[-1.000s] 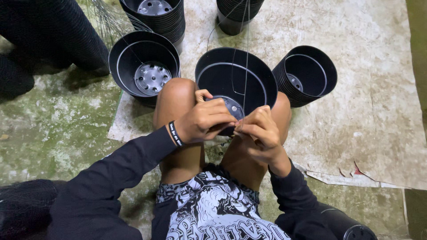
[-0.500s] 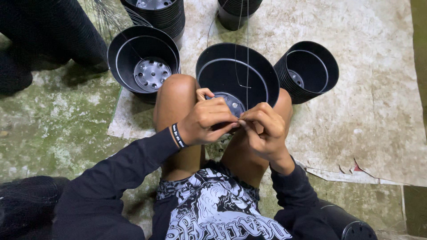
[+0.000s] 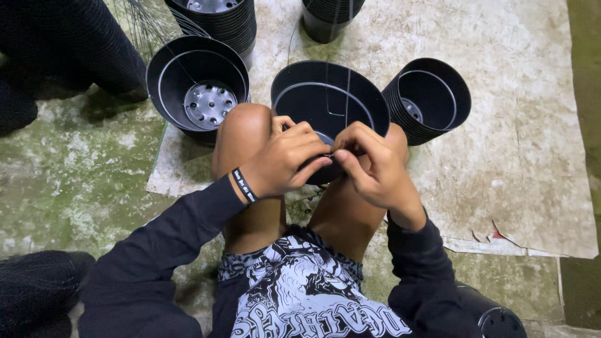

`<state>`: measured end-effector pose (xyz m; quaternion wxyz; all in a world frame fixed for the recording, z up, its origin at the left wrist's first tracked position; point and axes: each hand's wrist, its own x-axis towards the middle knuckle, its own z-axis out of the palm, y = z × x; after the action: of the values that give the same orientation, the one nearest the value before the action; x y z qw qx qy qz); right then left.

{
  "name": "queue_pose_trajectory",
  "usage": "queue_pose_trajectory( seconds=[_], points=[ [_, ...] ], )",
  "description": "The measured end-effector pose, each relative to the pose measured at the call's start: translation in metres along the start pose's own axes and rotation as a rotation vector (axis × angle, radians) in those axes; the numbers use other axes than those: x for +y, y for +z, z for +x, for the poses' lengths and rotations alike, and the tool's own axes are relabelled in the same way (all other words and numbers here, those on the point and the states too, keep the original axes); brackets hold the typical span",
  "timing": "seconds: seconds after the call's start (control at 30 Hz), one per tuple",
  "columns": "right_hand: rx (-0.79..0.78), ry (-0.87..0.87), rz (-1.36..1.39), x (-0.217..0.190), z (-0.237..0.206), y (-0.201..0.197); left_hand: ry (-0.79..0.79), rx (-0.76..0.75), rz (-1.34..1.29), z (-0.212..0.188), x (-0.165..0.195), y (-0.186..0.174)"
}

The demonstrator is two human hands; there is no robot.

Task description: The person sits on the floor and assembles wire hangers into black plastic planters. They cut wire with pliers, bend it into a loop, and insert the ends into holes in the planter base, then secure the wire by bending it inside the pot.

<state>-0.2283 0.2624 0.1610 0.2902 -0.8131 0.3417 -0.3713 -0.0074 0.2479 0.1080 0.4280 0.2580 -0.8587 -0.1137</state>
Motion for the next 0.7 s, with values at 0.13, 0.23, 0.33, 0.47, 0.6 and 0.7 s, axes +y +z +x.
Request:
queue_pose_trajectory(
  seconds=[0.13, 0.23, 0.33, 0.47, 0.6, 0.7],
  points=[
    [0.020, 0.191, 0.111, -0.006, 0.011, -0.008, -0.023, 0.004, -0.015, 0.000, 0.002, 0.004],
    [-0.075, 0.156, 0.783, -0.001, 0.027, -0.009, -0.032, 0.002, -0.005, -0.001, 0.004, 0.007],
    [-0.087, 0.287, 0.943, 0.004, 0.038, -0.005, -0.036, 0.008, 0.034, -0.001, 0.006, 0.010],
    [0.074, 0.291, 1.225, 0.005, 0.042, 0.015, -0.029, 0.049, 0.064, -0.004, 0.012, 0.016],
    [0.304, 0.182, 1.022, 0.004, 0.050, 0.033, -0.020, 0.088, 0.104, -0.007, 0.017, 0.016],
    [0.424, 0.119, 0.962, 0.006, 0.052, 0.038, -0.063, 0.092, 0.065, -0.007, 0.019, 0.016]
  ],
)
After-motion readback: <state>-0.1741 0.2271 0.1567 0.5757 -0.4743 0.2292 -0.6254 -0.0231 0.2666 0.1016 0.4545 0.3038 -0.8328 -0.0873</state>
